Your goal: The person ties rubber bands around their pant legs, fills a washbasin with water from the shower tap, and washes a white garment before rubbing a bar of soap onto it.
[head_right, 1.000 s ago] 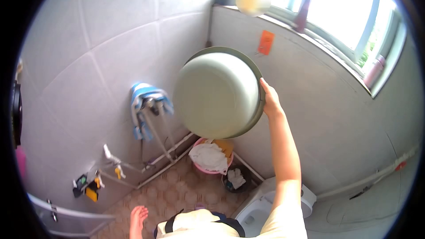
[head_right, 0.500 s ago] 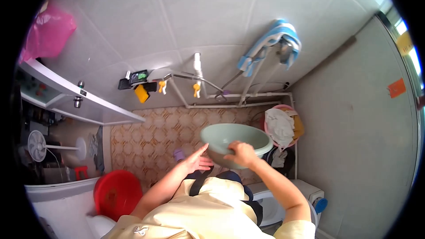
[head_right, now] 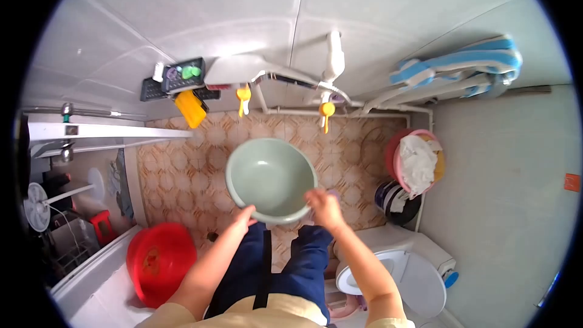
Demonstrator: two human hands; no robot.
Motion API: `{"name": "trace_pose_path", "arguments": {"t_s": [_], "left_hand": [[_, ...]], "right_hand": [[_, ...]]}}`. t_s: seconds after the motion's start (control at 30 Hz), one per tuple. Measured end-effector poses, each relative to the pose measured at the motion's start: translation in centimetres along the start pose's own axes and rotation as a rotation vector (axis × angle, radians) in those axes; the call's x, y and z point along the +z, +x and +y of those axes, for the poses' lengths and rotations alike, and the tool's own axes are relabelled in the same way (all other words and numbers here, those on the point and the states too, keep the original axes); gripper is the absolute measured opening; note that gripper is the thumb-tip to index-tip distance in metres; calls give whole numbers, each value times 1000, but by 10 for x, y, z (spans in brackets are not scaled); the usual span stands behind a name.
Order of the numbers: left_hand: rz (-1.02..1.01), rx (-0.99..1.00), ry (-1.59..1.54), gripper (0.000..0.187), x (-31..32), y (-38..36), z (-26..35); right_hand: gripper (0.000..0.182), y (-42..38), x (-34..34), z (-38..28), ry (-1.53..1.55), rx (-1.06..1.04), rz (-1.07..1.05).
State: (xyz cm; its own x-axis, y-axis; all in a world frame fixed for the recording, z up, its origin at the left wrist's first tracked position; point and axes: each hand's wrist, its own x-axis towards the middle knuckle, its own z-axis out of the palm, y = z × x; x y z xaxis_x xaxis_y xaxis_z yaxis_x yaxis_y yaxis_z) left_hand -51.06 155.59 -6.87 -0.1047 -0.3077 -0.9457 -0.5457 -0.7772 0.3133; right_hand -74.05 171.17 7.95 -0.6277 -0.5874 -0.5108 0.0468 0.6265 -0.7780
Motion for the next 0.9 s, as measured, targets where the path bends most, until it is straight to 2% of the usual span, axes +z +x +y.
{"name": "trace_pose_path", "arguments": {"t_s": [0.03, 0.1, 0.13, 0.23, 0.3, 0.37, 0.4, 0.47, 0.57, 0.63, 0.7, 0.73, 0.8, 0.9], "left_hand": [[54, 35, 72, 61, 0, 10, 17], [146, 93, 198, 68, 5, 37, 42], [157, 65, 216, 68, 9, 60, 43], [135, 192, 253, 69, 21, 139, 24], [301, 215, 525, 79, 35, 195, 3], [376, 333, 547, 68, 52, 242, -19], [368, 315, 555, 68, 66, 239, -14], [239, 60, 464, 54, 97, 214, 15], [219, 105, 281, 47, 120, 256, -19], [127, 105, 228, 46, 132, 275, -36], [14, -60, 182, 48, 147, 276, -40], [-11, -66, 160, 48, 154, 286, -51], [-291, -173, -119, 62, 151, 294, -72], [-235, -73, -262, 70, 156, 274, -83]], "right_hand": [[21, 18, -9, 10, 60, 62, 61], [22, 49, -29, -5, 181, -52, 254], [23, 62, -41, -32, 180, -150, 337], [44, 94, -66, -83, 69, -444, 564], [44, 106, -69, -112, -56, -567, 595], [40, 111, -72, -119, -194, -658, 456], [39, 113, -73, -121, -471, -689, 456], [38, 118, -73, -111, -522, -732, 461], [37, 129, -76, -100, -365, -785, 498], [36, 136, -80, -93, -299, -817, 516], [35, 140, -88, -90, -246, -867, 518], [35, 140, -89, -87, -233, -877, 514], [34, 142, -91, -82, -205, -884, 504], [33, 143, -90, -82, -161, -897, 485]]}}
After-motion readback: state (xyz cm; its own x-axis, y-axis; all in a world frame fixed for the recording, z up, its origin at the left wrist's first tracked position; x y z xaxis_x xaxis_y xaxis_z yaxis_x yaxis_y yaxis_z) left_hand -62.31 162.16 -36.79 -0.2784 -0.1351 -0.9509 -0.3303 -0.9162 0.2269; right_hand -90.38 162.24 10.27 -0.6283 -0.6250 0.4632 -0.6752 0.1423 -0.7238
